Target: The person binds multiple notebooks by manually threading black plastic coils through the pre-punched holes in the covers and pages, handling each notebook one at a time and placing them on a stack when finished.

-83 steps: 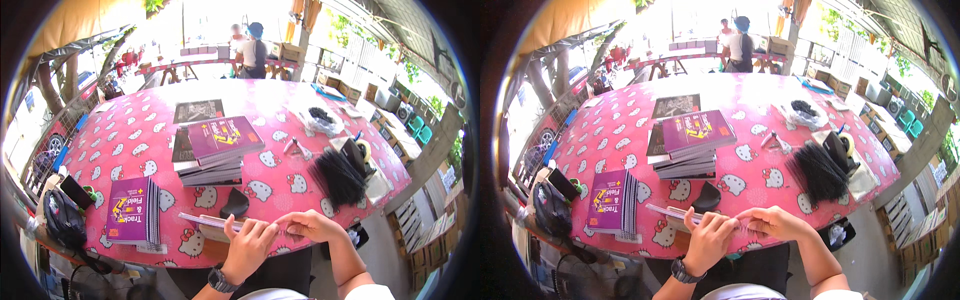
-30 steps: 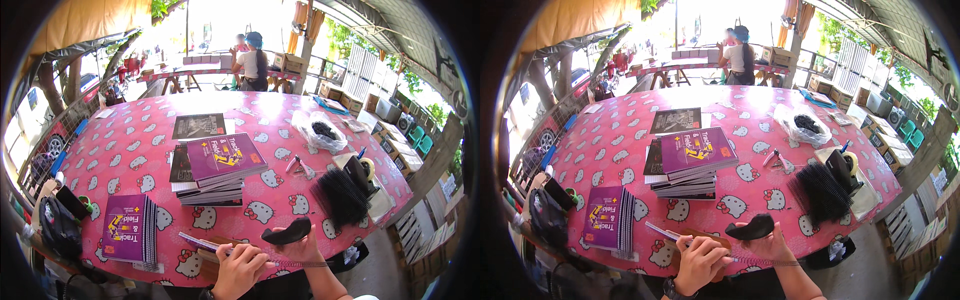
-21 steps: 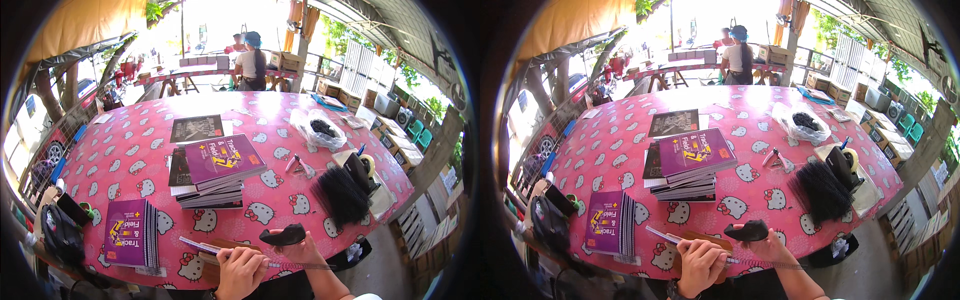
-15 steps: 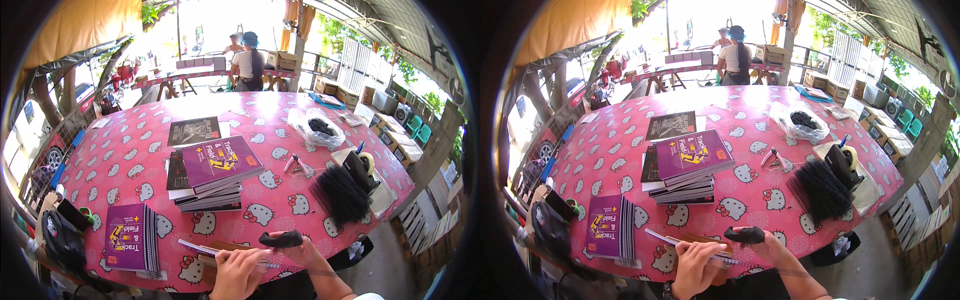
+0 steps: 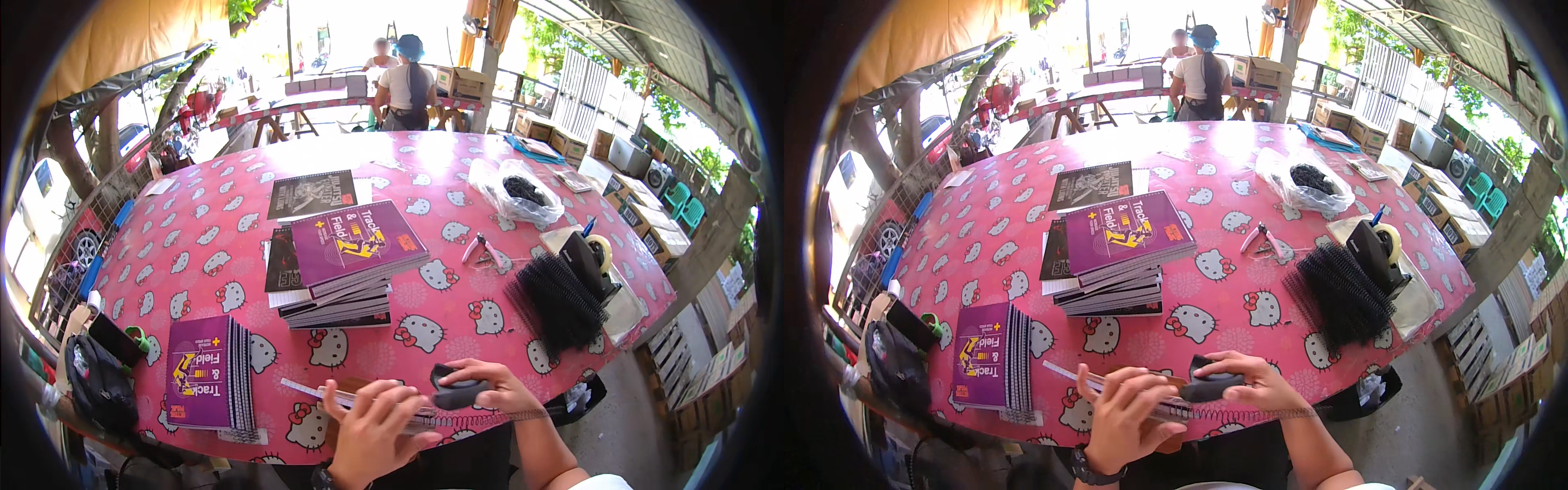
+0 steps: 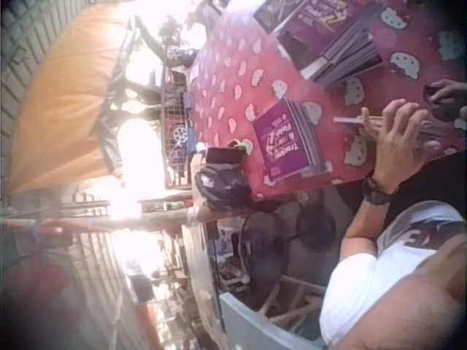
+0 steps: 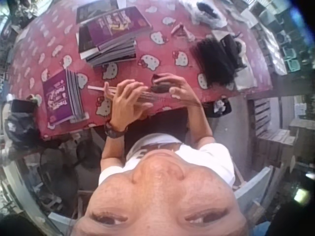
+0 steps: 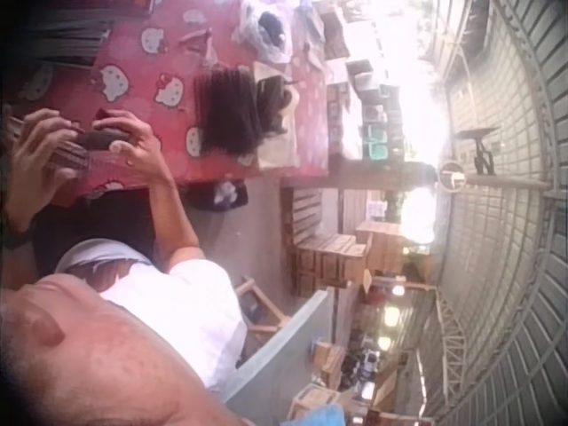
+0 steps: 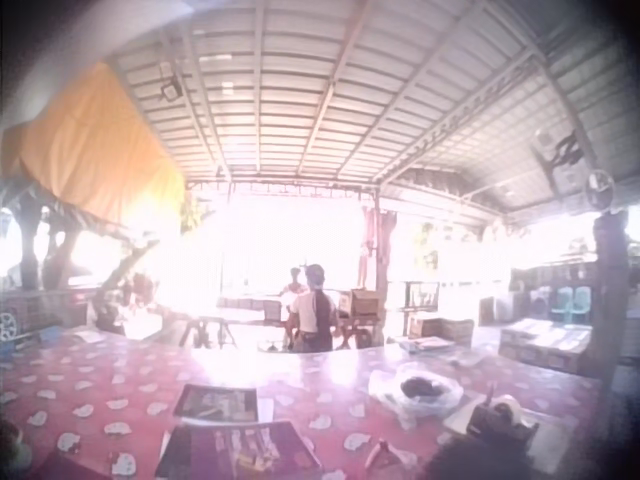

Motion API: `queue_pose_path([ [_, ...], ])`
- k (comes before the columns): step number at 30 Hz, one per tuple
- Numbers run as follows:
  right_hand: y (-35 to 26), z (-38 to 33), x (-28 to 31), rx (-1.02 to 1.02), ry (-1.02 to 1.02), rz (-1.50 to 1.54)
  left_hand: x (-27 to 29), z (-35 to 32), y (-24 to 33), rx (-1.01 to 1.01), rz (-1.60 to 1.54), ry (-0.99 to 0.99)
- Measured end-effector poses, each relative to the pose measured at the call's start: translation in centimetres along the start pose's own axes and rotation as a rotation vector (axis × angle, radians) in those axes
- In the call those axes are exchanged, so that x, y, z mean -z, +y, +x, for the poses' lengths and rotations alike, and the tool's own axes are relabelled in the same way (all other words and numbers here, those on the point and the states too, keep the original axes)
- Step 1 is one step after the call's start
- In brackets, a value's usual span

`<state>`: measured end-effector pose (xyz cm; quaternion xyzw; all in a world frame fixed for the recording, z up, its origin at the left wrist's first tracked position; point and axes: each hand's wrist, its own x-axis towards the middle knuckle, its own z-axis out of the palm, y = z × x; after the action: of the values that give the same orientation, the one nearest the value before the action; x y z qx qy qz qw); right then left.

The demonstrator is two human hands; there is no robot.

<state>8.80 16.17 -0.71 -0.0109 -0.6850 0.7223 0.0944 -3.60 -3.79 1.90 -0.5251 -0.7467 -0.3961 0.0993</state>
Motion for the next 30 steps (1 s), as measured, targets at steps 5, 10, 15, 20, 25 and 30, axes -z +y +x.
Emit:
queue_pose_path([
  [5, -1.3, 1.0, -0.4, -0.011, -0.041, -0.402, -0.5, -1.4, -2.8, 0.012, 0.039, 0.044],
  [10, -3.2, 1.9, -1.0, 0.096, -0.175, -0.187, 0.0, -1.1, -2.3, 0.058, 0.034, 0.083],
  [15, -4.2, 2.9, -0.8, 0.093, -0.144, 0.016, 0.0, -1.7, -2.7, 0.068, 0.059, 0.085],
  [20, -4.4, 4.7, 0.4, -0.026, -0.083, -0.822, 0.4, -1.1, -2.5, 0.104, 0.13, 0.161],
  [25, -3.9, 5.7, -1.0, -0.091, -0.233, -0.624, 0.9, -1.6, -3.9, 0.129, 0.07, 0.129],
  [30, -3.7, 6.4, -1.8, 0.052, -0.393, -0.196, 1.2, -1.8, -4.1, 0.139, 0.037, 0.108],
])
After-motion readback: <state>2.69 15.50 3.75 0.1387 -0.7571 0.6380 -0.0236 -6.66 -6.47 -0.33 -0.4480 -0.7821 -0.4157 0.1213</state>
